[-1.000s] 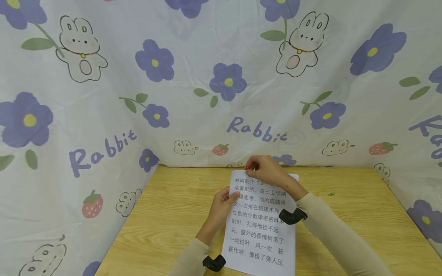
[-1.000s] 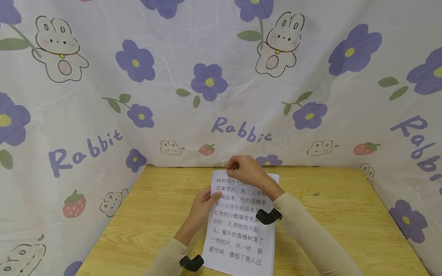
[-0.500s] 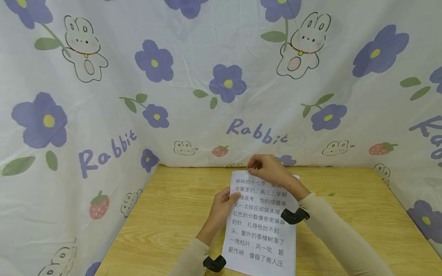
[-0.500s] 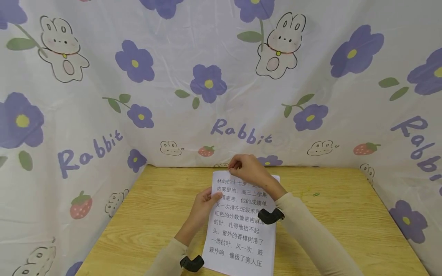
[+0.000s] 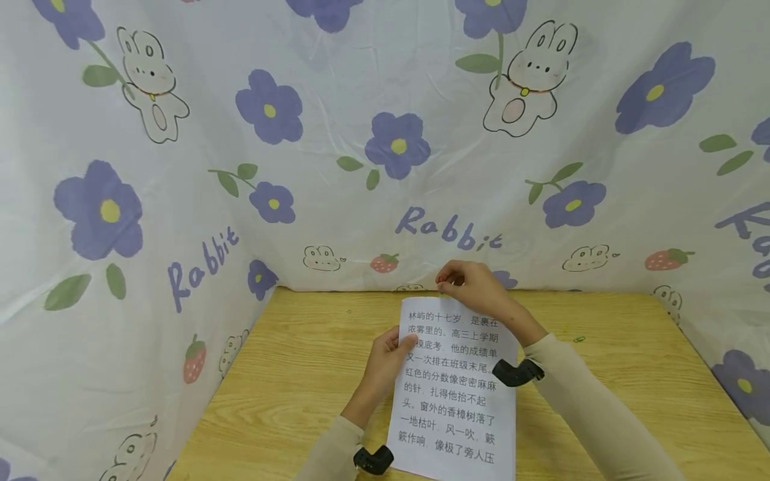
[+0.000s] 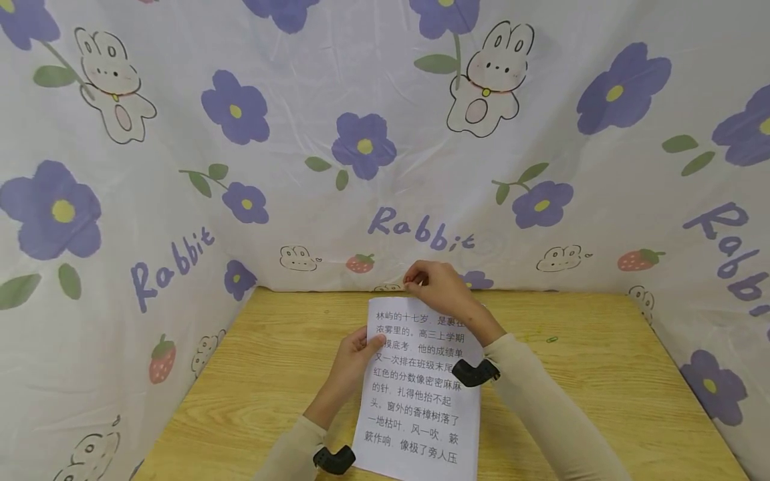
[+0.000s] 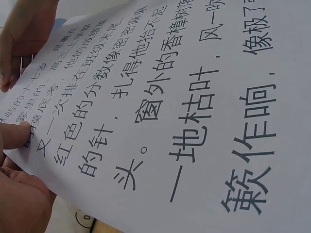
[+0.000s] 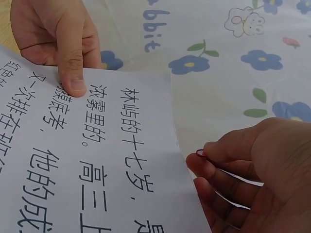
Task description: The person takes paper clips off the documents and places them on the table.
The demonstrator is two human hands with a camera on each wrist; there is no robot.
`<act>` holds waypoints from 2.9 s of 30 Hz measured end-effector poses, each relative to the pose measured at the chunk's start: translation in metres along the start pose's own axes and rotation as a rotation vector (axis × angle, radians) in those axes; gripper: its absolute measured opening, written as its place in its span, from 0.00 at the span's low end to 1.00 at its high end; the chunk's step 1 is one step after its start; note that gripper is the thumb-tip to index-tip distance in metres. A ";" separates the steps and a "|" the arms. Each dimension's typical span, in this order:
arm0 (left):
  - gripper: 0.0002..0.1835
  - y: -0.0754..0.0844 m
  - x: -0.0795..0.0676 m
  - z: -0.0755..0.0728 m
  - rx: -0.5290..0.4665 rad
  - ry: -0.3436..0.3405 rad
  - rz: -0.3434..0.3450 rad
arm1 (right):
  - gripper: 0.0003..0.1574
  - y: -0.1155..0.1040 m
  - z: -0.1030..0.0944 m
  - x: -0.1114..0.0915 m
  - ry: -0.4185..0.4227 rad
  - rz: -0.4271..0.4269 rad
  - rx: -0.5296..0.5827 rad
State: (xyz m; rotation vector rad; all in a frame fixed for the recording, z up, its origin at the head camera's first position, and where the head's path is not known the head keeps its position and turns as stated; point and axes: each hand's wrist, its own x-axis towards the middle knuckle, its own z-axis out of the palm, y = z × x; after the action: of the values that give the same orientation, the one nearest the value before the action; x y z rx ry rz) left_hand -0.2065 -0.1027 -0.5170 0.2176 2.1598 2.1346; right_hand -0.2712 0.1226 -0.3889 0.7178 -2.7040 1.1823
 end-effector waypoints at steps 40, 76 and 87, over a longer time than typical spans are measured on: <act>0.16 -0.001 -0.002 0.000 -0.001 0.025 -0.002 | 0.10 0.042 -0.046 -0.021 0.151 0.077 -0.022; 0.17 -0.002 -0.002 -0.002 0.017 0.043 -0.005 | 0.17 0.068 -0.087 -0.055 0.169 0.156 -0.021; 0.17 -0.002 -0.002 -0.001 0.014 0.046 -0.005 | 0.19 0.082 -0.096 -0.067 0.174 0.184 -0.020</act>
State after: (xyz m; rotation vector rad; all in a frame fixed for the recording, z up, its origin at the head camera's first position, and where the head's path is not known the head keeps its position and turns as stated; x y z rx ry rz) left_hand -0.2047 -0.1043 -0.5190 0.1663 2.1978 2.1435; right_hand -0.2586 0.2641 -0.3957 0.3500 -2.6760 1.1914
